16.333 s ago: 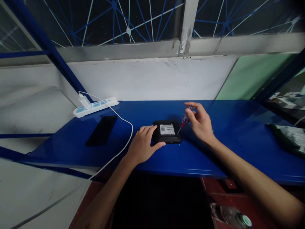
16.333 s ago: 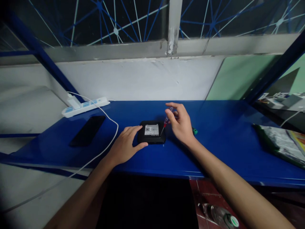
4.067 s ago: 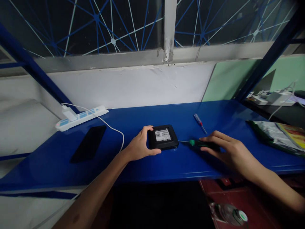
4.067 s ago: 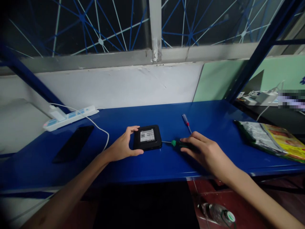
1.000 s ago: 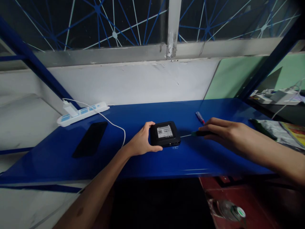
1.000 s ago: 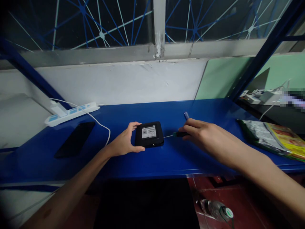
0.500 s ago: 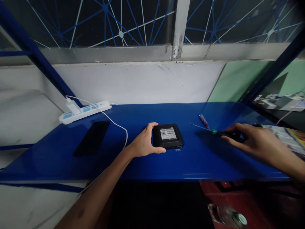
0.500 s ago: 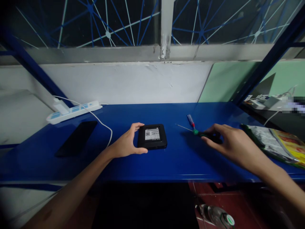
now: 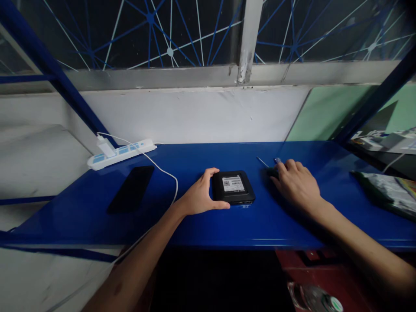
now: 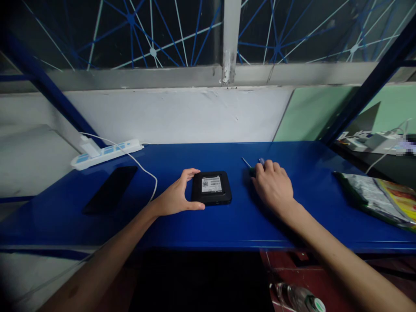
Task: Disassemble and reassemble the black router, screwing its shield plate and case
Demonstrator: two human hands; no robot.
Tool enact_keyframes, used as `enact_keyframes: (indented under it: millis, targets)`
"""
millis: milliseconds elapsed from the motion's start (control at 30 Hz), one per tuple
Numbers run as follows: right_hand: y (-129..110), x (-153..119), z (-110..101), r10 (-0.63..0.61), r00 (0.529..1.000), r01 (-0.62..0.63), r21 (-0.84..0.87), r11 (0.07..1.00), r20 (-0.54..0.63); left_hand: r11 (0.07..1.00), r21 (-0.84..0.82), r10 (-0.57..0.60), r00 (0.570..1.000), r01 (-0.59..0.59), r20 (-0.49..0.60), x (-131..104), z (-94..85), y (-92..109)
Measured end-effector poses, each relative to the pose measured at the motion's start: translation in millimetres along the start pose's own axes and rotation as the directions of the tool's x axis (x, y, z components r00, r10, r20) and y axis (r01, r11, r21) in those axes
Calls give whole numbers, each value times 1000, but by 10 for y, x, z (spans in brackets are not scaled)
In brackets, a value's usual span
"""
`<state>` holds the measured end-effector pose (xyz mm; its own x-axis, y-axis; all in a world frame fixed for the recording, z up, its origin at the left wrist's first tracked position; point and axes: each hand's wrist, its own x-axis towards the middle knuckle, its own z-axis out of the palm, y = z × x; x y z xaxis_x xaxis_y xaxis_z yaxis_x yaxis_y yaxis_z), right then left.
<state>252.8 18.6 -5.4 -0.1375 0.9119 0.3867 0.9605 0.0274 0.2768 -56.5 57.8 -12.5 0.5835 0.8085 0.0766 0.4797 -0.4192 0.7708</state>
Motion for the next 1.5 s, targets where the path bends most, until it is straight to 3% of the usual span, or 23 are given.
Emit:
enact_keyframes:
  millis: [67,133,233,367,500,700,1133,1367,1500]
  targets:
    - [-38,107,-90,-6,999,7,17,1000,-51,1000,-10,-2,1000,2,4,-4,-2,-8]
    - [-129,247,-179,-67,995,80,172,982,-78,1000,-13,5,1000,-5,-1,-6,4,-25]
    - [-339,462,-256,-155,987,117,455,883,47,999,-12,30,999,-31,-30,-5,22,-51]
    - [-564,614,-238,-200,963,81,510,856,182,999,6,36,999,-36,-38,-6,28,-55]
    - [-605,606,-189,-178,975,70,580,811,131,1000,12,29,999,-29,-21,-17,14,-34]
    - [-571,600,-140,-173,975,59,591,805,138,998,55,31,999,-30,-23,-28,10,-14]
    - [-658,551,-41,16,978,-141,602,786,209,991,124,59,998,-60,7,-40,21,-15]
    - [-713,591,-38,38,957,-203,571,796,288,986,137,92,995,-95,25,-49,23,-43]
    - [-678,603,-73,-8,950,-189,594,782,313,985,150,85,996,-88,24,-51,17,-31]
